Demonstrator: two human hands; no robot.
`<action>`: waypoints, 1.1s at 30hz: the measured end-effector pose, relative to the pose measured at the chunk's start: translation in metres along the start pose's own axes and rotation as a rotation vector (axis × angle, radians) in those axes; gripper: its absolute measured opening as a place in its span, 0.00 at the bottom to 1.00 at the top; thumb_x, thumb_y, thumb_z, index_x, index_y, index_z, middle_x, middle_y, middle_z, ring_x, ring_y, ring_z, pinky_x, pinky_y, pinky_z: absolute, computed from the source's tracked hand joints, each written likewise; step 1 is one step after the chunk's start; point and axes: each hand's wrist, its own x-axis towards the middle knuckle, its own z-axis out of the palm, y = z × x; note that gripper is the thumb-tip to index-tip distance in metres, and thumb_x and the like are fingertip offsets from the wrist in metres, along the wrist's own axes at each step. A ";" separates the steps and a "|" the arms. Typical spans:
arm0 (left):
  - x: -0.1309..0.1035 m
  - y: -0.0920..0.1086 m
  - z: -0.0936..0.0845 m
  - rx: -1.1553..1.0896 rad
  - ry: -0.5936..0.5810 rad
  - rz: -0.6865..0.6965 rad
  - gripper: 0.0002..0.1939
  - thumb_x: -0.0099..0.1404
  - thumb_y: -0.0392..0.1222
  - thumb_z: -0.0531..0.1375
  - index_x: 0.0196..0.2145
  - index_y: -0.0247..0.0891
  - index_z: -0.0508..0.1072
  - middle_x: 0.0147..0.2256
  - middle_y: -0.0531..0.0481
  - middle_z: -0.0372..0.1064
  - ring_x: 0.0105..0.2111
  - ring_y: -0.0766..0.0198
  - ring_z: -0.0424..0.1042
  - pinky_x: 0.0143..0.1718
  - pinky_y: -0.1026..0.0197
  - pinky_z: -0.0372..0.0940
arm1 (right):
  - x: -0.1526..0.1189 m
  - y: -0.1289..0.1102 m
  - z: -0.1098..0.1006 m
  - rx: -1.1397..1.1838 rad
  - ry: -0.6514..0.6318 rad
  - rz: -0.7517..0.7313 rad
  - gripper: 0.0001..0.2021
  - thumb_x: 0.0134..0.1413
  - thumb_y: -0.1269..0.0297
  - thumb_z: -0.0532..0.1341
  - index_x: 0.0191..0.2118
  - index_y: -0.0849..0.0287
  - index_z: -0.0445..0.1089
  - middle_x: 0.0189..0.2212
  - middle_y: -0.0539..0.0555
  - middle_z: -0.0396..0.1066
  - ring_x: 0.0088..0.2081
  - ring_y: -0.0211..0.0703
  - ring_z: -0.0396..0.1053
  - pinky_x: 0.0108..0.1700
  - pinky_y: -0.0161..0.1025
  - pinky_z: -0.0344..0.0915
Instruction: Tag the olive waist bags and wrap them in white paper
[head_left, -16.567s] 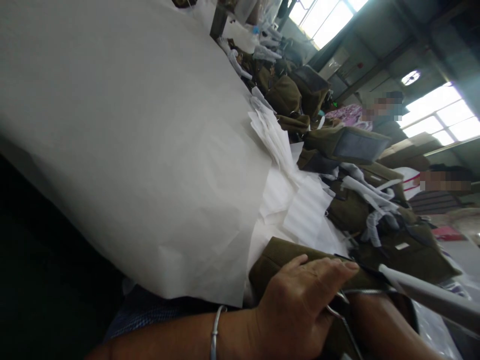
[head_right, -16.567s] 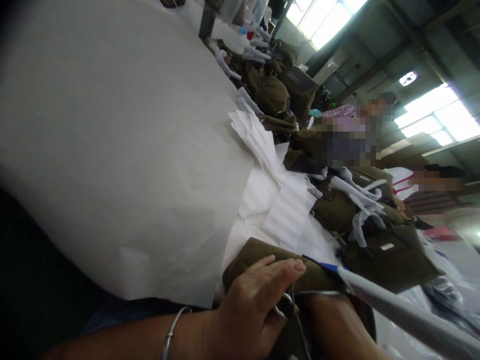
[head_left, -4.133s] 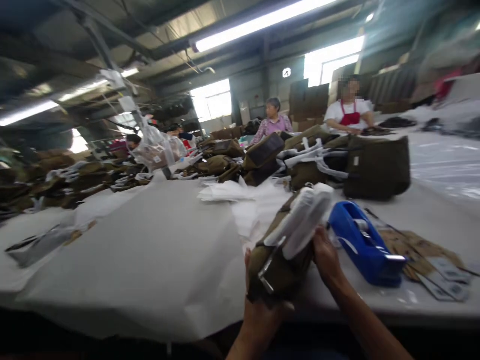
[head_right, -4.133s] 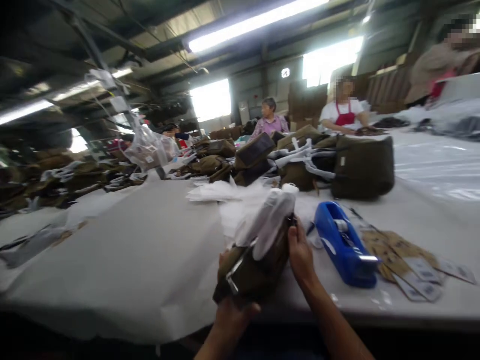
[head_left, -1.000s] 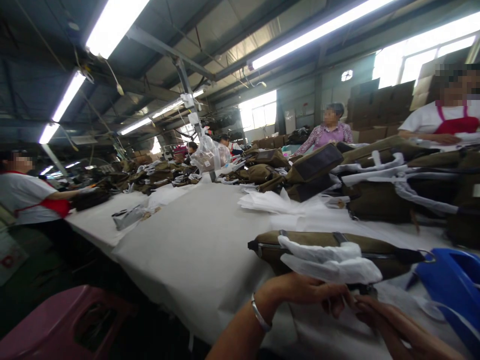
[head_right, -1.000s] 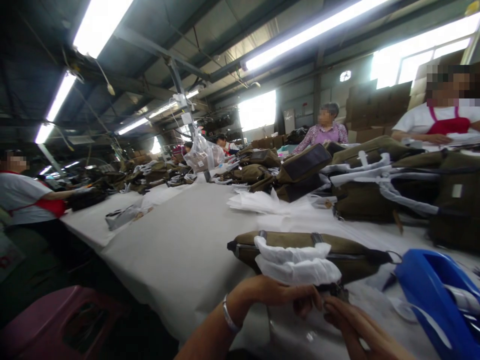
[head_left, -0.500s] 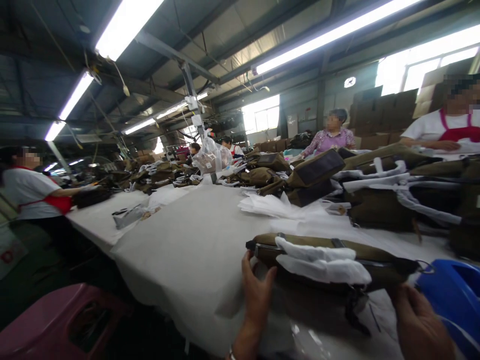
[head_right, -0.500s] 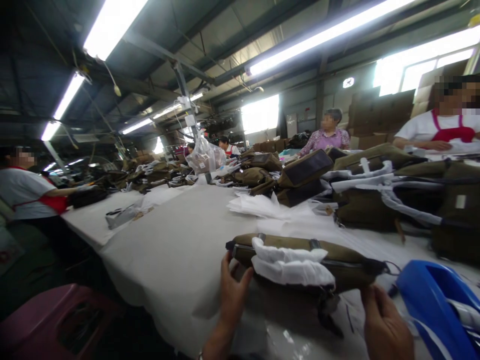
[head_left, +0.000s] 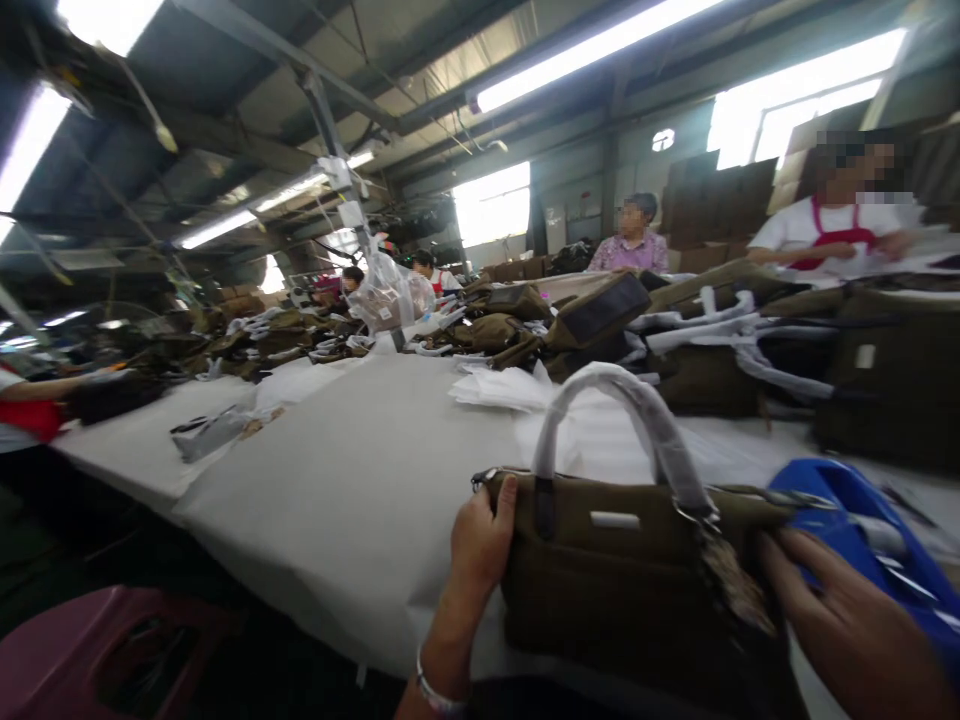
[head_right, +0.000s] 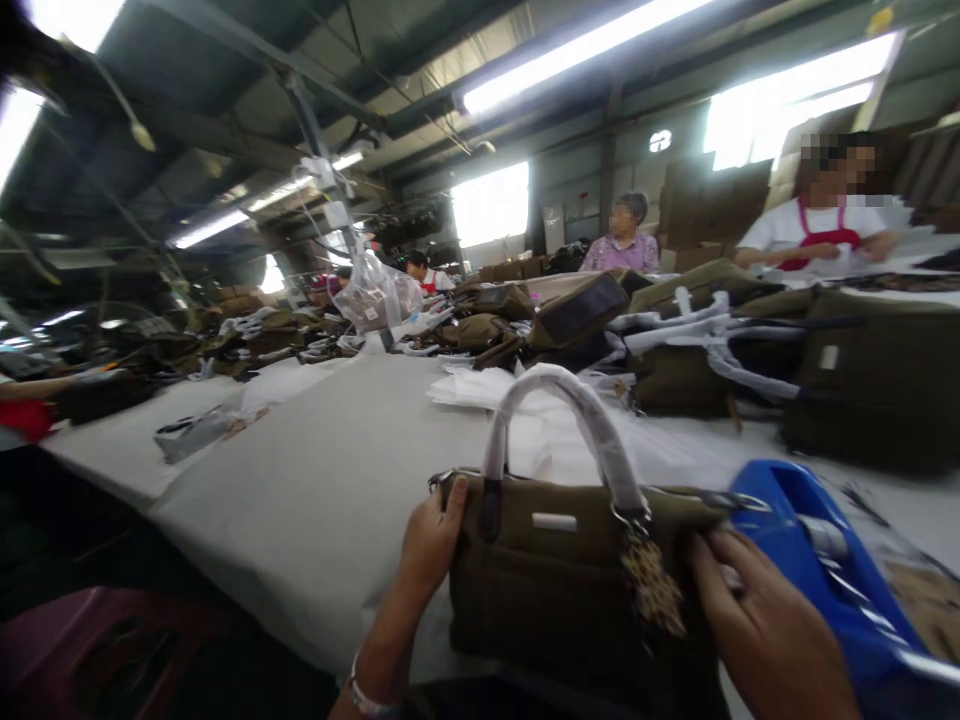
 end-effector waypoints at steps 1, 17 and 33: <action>0.003 -0.001 0.001 0.022 -0.025 -0.013 0.28 0.73 0.61 0.48 0.39 0.38 0.79 0.35 0.39 0.80 0.40 0.45 0.79 0.41 0.52 0.70 | -0.001 -0.007 -0.001 0.006 0.010 0.018 0.21 0.57 0.42 0.55 0.38 0.52 0.78 0.36 0.59 0.79 0.39 0.63 0.76 0.37 0.51 0.69; 0.003 -0.033 0.037 -0.130 0.237 0.139 0.26 0.72 0.57 0.51 0.55 0.37 0.73 0.45 0.42 0.78 0.45 0.51 0.78 0.45 0.55 0.71 | -0.051 -0.027 0.043 0.258 0.346 -0.094 0.10 0.68 0.61 0.55 0.40 0.56 0.72 0.45 0.59 0.73 0.49 0.52 0.71 0.52 0.49 0.70; -0.026 0.010 0.017 -0.192 0.590 0.203 0.23 0.60 0.49 0.69 0.48 0.37 0.71 0.39 0.51 0.69 0.30 0.66 0.69 0.33 0.63 0.68 | -0.038 -0.034 0.018 0.269 0.094 -0.074 0.11 0.67 0.60 0.57 0.43 0.56 0.76 0.48 0.59 0.74 0.49 0.51 0.73 0.53 0.46 0.70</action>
